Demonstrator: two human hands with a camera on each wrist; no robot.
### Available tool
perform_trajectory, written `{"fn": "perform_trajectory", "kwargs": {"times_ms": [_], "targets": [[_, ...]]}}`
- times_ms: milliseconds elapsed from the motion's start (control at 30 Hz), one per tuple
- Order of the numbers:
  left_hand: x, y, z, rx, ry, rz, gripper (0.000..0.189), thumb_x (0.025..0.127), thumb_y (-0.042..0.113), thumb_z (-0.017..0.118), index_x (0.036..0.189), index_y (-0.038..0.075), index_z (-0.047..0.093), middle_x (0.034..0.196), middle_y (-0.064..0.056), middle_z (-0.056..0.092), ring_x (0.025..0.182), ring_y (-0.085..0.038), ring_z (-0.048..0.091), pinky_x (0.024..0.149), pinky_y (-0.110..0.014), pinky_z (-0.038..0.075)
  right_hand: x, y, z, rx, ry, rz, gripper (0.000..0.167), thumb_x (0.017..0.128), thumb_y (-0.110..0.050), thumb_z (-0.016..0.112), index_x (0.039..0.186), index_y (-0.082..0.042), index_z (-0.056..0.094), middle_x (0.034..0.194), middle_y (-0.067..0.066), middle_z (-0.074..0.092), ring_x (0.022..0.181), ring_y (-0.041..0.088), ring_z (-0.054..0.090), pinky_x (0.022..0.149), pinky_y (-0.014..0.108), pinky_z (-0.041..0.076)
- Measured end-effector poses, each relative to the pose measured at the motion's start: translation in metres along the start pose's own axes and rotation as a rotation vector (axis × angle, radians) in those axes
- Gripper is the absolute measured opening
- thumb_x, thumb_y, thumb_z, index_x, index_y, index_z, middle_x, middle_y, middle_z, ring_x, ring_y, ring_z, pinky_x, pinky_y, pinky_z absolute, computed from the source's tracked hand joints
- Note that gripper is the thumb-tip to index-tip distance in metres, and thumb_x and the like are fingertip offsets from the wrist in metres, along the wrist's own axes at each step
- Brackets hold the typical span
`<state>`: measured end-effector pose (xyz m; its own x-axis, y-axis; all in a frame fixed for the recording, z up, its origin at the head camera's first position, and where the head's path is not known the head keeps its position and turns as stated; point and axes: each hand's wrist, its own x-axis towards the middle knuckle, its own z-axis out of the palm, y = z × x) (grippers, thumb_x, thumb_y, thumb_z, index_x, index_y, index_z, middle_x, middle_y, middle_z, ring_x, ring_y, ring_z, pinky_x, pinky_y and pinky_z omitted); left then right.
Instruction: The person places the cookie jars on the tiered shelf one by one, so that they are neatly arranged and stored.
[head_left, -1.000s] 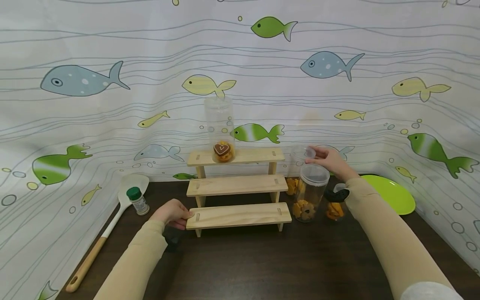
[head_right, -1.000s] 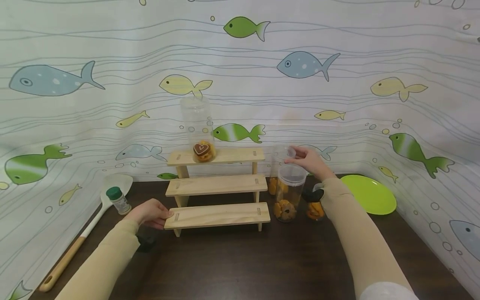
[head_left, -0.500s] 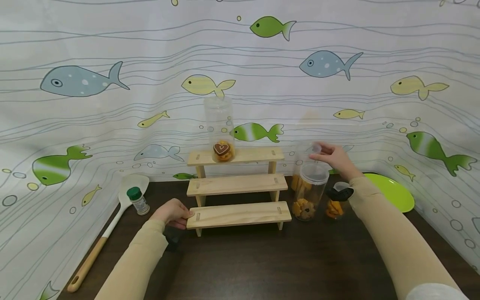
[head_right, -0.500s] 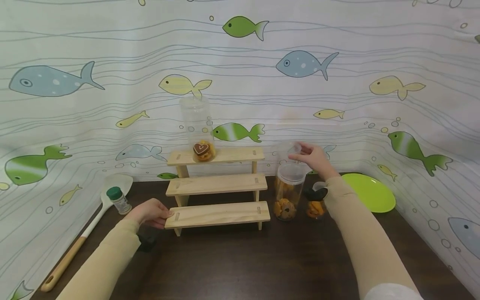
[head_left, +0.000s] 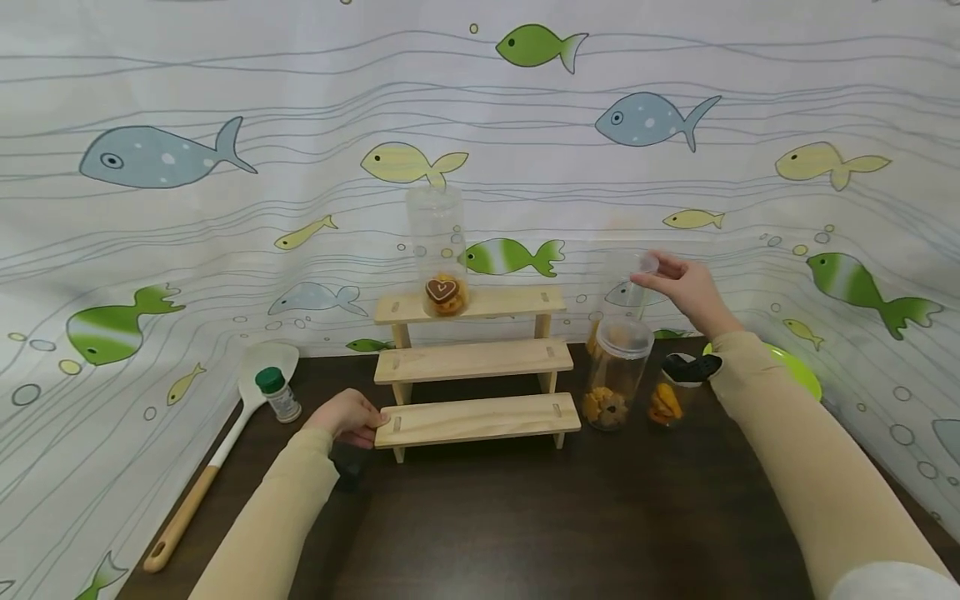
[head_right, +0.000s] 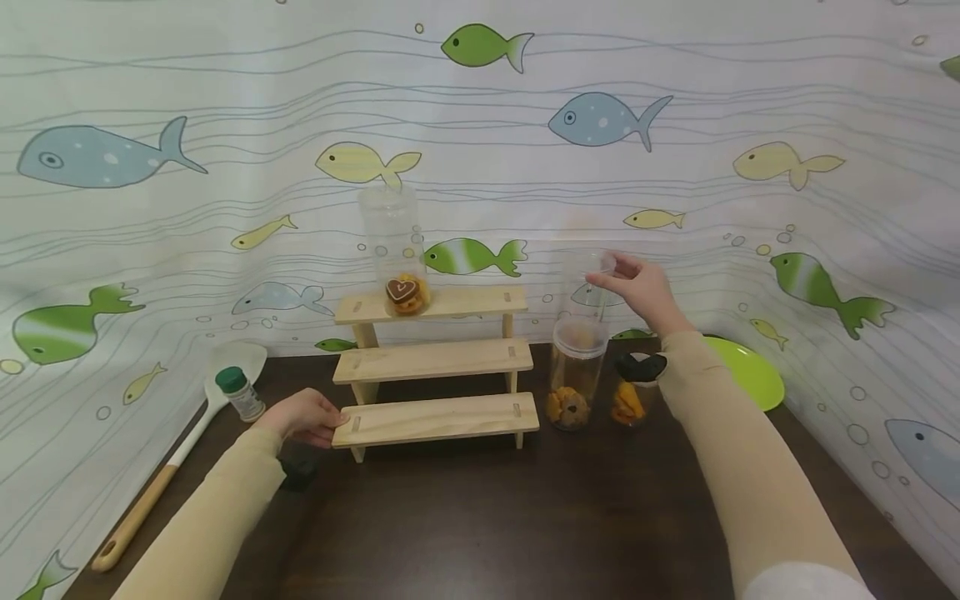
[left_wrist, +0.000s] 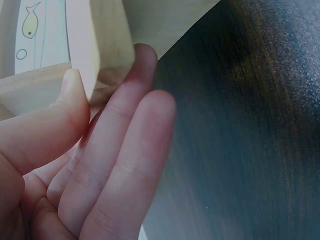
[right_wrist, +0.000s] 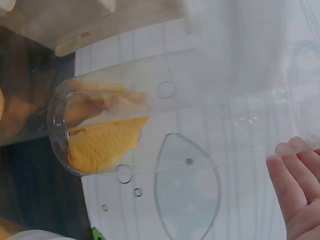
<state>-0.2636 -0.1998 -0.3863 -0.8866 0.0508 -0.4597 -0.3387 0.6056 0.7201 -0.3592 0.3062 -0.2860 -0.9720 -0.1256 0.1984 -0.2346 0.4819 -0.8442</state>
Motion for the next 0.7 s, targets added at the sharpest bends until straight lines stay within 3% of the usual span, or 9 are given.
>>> {"fn": "perform_trajectory", "kwargs": {"times_ms": [333,700], "targets": [[-0.009,0.004,0.002,0.008,0.047,-0.016,0.029,0.094,0.007,0.059,0.107,-0.018,0.059,0.075,-0.012,0.068,0.064,-0.016,0.066,0.067,-0.036,0.06,0.002,-0.031,-0.005,0.0,0.137,-0.051,0.078,0.087,-0.043,0.066,0.148,-0.012,0.031,0.147,0.017,0.038,0.134,0.03,0.039,0.109,0.05,0.034],[-0.009,0.003,0.002,-0.01,0.041,-0.012,0.028,0.093,0.007,0.06,0.107,-0.017,0.06,0.079,-0.014,0.069,0.066,-0.017,0.067,0.068,-0.036,0.06,0.002,-0.061,-0.008,0.067,0.216,-0.113,0.067,0.087,-0.038,0.068,0.144,-0.015,0.041,0.14,0.01,0.05,0.119,0.01,0.051,0.109,0.042,0.037]]}}
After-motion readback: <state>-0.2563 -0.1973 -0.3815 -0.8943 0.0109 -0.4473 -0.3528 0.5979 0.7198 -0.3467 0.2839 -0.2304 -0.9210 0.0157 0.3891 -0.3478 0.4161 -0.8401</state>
